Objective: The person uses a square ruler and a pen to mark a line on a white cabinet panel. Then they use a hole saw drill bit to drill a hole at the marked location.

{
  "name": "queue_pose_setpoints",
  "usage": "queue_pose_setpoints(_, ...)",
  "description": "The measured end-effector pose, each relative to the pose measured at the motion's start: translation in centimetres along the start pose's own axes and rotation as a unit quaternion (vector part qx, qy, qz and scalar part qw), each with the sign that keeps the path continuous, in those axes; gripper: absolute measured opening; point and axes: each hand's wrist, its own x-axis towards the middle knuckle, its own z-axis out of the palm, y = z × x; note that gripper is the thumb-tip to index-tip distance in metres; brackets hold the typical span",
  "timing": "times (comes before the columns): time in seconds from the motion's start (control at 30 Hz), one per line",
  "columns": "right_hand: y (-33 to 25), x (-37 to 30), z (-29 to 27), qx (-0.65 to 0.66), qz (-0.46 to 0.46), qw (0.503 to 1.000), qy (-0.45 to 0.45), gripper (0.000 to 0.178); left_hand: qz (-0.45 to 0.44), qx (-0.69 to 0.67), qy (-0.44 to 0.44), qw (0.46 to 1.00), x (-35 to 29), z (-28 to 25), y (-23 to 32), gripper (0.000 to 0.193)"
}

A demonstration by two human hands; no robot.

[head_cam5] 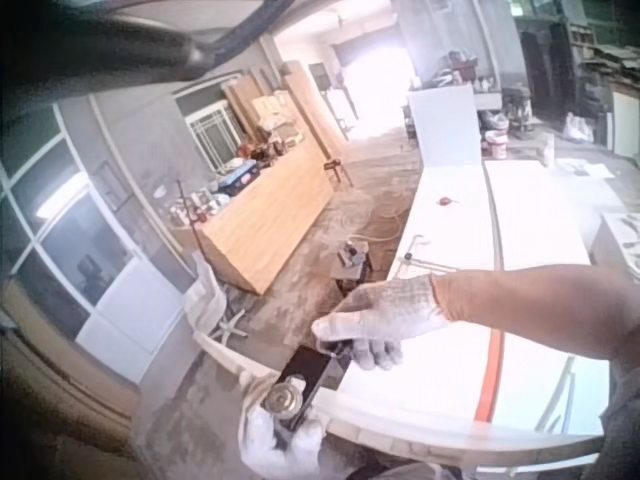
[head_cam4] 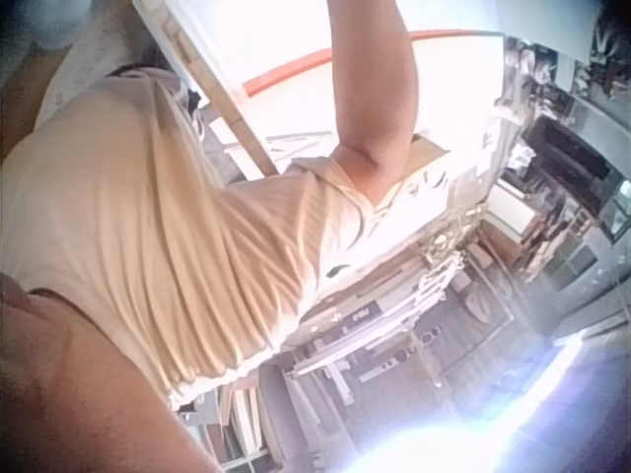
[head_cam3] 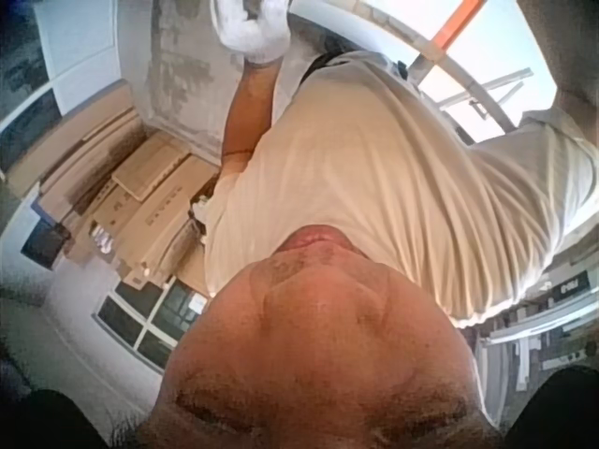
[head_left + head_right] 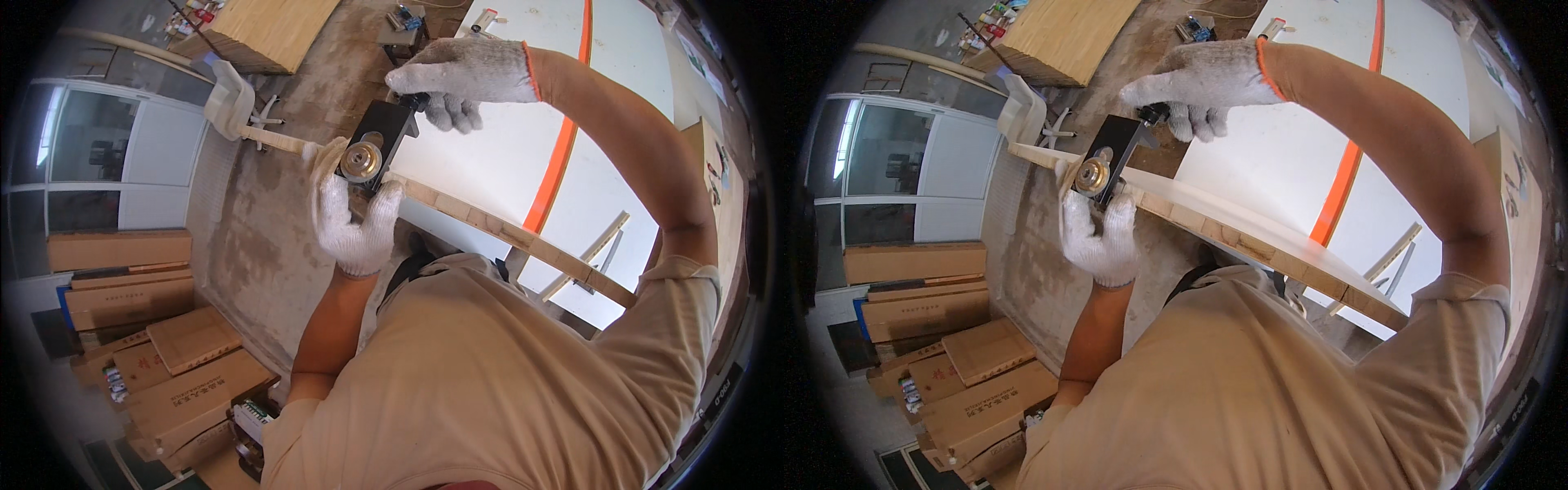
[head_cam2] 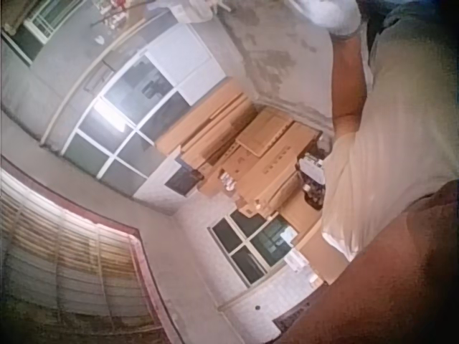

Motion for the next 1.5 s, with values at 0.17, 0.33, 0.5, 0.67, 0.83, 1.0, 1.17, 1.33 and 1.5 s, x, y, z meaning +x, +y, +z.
queue_pose_setpoints(0.17, 1.2, 0.8, 0.8, 0.108, -0.077, 0.991, 0.033, 0.054, 0.032, 0.019, 0.000, 0.999, 0.4, 0.3, -0.3, 0.062)
queue_pose_setpoints(0.33, -0.5, 0.5, 0.3, -0.012, 0.031, 0.999, -0.005, 0.042, 0.017, 0.021, -0.004, 1.000, 0.1, 0.1, -0.2, 0.064)
queue_pose_setpoints(0.5, 2.0, 1.8, 0.9, 0.101, -0.101, 0.989, 0.031, 0.057, 0.004, 0.005, 0.001, 1.000, -0.5, 0.5, -0.6, 0.067)
queue_pose_setpoints(0.67, -0.2, 0.2, 0.5, 0.059, 0.006, 0.998, 0.019, 0.046, -0.029, 0.000, -0.007, 1.000, -0.5, 0.5, -0.5, 0.068)
queue_pose_setpoints(0.83, 0.8, 1.0, -0.3, 0.101, -0.051, 0.994, 0.003, 0.047, 0.017, 0.014, 0.002, 1.000, 0.0, 0.8, -0.5, 0.067)
queue_pose_setpoints(1.0, 2.6, 1.3, 0.0, 0.189, -0.124, 0.974, -0.003, 0.048, 0.042, 0.026, -0.022, 0.999, 1.0, 0.8, 0.1, 0.068)
queue_pose_setpoints(1.17, 2.0, 1.0, 0.5, 0.153, 0.015, 0.988, -0.012, 0.057, 0.111, 0.050, -0.039, 0.992, 2.0, 0.8, -0.5, 0.069)
queue_pose_setpoints(1.33, 3.0, 2.0, 0.5, 0.070, -0.043, 0.997, -0.007, 0.063, 0.085, 0.053, -0.042, 0.994, 1.3, 0.4, -0.5, 0.087)
queue_pose_setpoints(1.5, 2.7, 0.9, 0.8, 0.030, -0.053, 0.997, 0.042, 0.063, 0.097, 0.043, -0.108, 0.988, 2.0, -1.3, -1.4, 0.101)
